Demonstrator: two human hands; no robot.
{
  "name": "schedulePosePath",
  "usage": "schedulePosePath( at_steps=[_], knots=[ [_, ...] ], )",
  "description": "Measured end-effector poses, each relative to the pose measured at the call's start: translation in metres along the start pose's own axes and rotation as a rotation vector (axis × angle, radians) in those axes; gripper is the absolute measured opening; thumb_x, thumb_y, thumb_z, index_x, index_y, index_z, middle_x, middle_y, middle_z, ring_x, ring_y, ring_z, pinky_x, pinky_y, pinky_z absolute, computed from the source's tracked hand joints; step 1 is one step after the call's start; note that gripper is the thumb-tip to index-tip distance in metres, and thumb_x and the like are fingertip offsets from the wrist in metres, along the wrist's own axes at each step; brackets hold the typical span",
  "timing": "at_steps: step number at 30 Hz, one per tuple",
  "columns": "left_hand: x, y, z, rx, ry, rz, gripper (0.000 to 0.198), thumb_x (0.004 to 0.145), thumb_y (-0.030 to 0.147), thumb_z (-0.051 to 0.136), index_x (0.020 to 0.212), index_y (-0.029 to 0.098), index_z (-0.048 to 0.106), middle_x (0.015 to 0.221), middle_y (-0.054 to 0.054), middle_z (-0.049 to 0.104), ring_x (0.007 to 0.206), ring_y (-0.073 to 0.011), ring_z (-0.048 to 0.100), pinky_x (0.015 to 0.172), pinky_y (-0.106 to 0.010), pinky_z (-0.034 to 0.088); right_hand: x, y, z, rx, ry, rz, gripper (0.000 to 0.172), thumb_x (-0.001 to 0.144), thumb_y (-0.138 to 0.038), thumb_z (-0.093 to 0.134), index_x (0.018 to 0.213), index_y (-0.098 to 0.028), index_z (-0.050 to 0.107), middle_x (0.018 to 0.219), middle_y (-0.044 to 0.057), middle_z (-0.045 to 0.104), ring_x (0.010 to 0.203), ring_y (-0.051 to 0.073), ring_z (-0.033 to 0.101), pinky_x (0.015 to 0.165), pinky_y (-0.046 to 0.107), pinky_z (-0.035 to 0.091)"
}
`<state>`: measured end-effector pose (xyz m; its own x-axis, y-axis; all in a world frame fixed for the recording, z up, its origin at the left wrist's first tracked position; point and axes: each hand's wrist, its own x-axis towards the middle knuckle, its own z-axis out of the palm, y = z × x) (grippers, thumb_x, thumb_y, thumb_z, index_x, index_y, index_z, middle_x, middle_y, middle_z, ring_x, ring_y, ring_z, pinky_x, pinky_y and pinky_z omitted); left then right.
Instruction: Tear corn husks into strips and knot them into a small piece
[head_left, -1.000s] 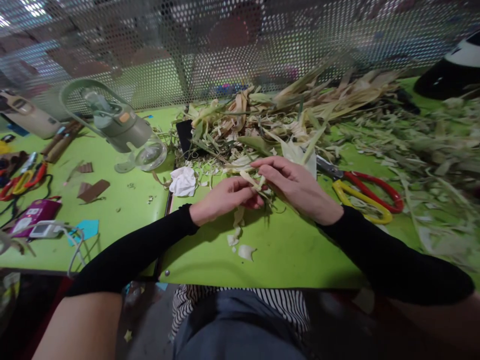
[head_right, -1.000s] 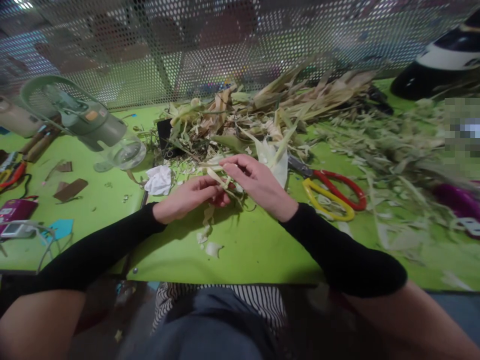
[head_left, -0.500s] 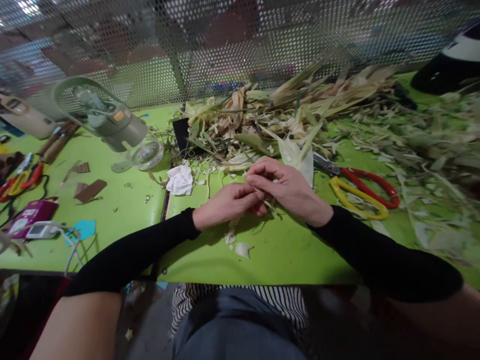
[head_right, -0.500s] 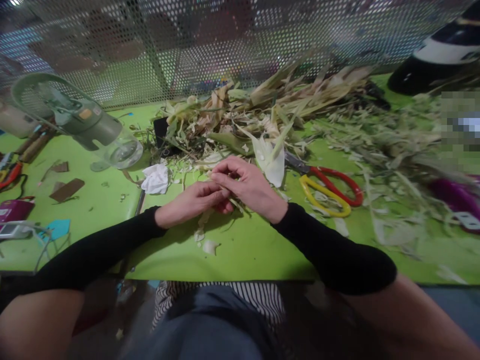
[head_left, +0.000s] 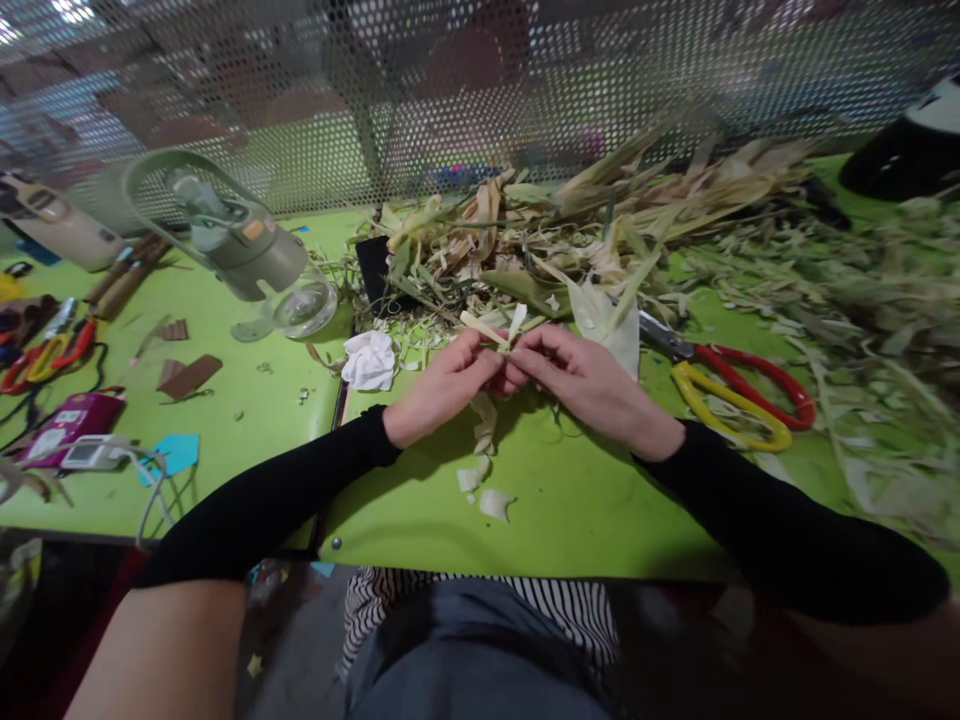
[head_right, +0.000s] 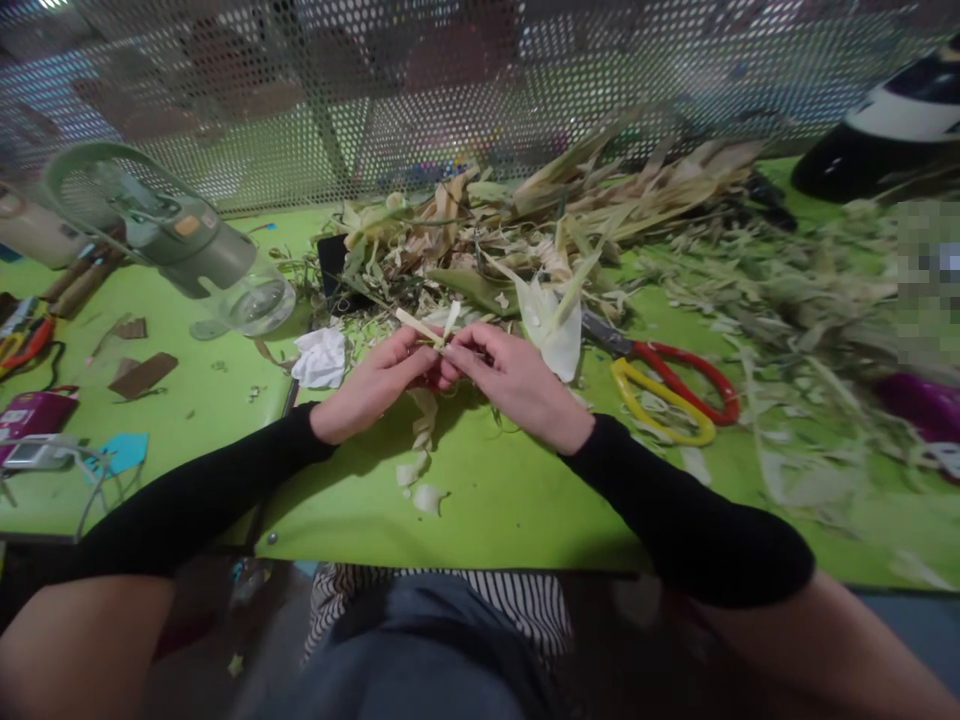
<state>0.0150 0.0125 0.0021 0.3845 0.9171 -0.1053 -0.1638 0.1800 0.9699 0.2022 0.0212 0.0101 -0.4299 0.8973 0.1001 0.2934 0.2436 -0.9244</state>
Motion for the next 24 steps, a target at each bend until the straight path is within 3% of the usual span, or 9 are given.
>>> schedulePosePath(
  at_steps=[3, 7, 12, 17, 21, 24],
  knots=[
    [0.004, -0.002, -0.006, 0.105, -0.016, 0.056, 0.009, 0.100, 0.020, 0.062, 0.106, 0.015, 0.057, 0.081, 0.001, 0.070, 0.073, -0.0090, 0.067, 0.075, -0.024, 0.052, 0.001, -0.001, -0.001, -0.055, 0.042, -0.016, 0.047, 0.093, -0.068, 0.064, 0.085, -0.022, 0.065, 0.079, 0.003, 0.068, 0.072, 0.018, 0.057, 0.067, 0.034, 0.042],
    [0.006, -0.007, -0.012, 0.243, -0.015, 0.127, 0.022, 0.093, 0.027, 0.074, 0.104, 0.015, 0.060, 0.085, 0.000, 0.070, 0.076, -0.0100, 0.066, 0.072, -0.023, 0.052, 0.000, -0.002, -0.002, -0.141, 0.061, -0.014, 0.043, 0.095, -0.064, 0.062, 0.082, -0.023, 0.063, 0.074, 0.000, 0.061, 0.066, 0.016, 0.049, 0.061, 0.033, 0.037],
    [0.005, -0.007, -0.016, 0.368, -0.004, 0.127, 0.027, 0.094, 0.039, 0.073, 0.098, 0.015, 0.061, 0.081, -0.002, 0.072, 0.074, -0.0134, 0.069, 0.070, -0.026, 0.053, -0.003, -0.007, -0.004, -0.179, 0.008, 0.042, 0.042, 0.100, -0.054, 0.057, 0.071, -0.024, 0.053, 0.065, -0.003, 0.048, 0.061, 0.015, 0.042, 0.059, 0.033, 0.032],
    [0.004, -0.001, -0.017, 0.281, -0.059, 0.165, 0.038, 0.093, 0.051, 0.073, 0.099, 0.016, 0.060, 0.080, -0.001, 0.073, 0.075, -0.0125, 0.071, 0.074, -0.026, 0.056, -0.004, -0.010, -0.008, -0.163, -0.044, 0.006, 0.043, 0.099, -0.055, 0.058, 0.071, -0.023, 0.054, 0.064, -0.004, 0.042, 0.059, 0.014, 0.036, 0.058, 0.032, 0.028],
    [0.004, 0.002, -0.016, 0.188, -0.092, 0.122, 0.032, 0.095, 0.043, 0.073, 0.103, 0.017, 0.056, 0.080, 0.000, 0.073, 0.075, -0.0105, 0.071, 0.075, -0.024, 0.056, -0.003, -0.008, -0.008, -0.144, -0.034, 0.049, 0.045, 0.099, -0.057, 0.058, 0.070, -0.023, 0.052, 0.062, -0.004, 0.042, 0.057, 0.013, 0.036, 0.057, 0.032, 0.027],
    [0.003, 0.004, -0.013, 0.163, -0.138, 0.085, 0.022, 0.101, 0.034, 0.066, 0.111, 0.018, 0.054, 0.084, -0.001, 0.075, 0.078, -0.0106, 0.073, 0.076, -0.023, 0.056, -0.002, -0.006, -0.006, -0.129, 0.006, 0.121, 0.048, 0.101, -0.062, 0.054, 0.073, -0.024, 0.051, 0.064, -0.003, 0.050, 0.058, 0.014, 0.042, 0.057, 0.032, 0.031]
  ],
)
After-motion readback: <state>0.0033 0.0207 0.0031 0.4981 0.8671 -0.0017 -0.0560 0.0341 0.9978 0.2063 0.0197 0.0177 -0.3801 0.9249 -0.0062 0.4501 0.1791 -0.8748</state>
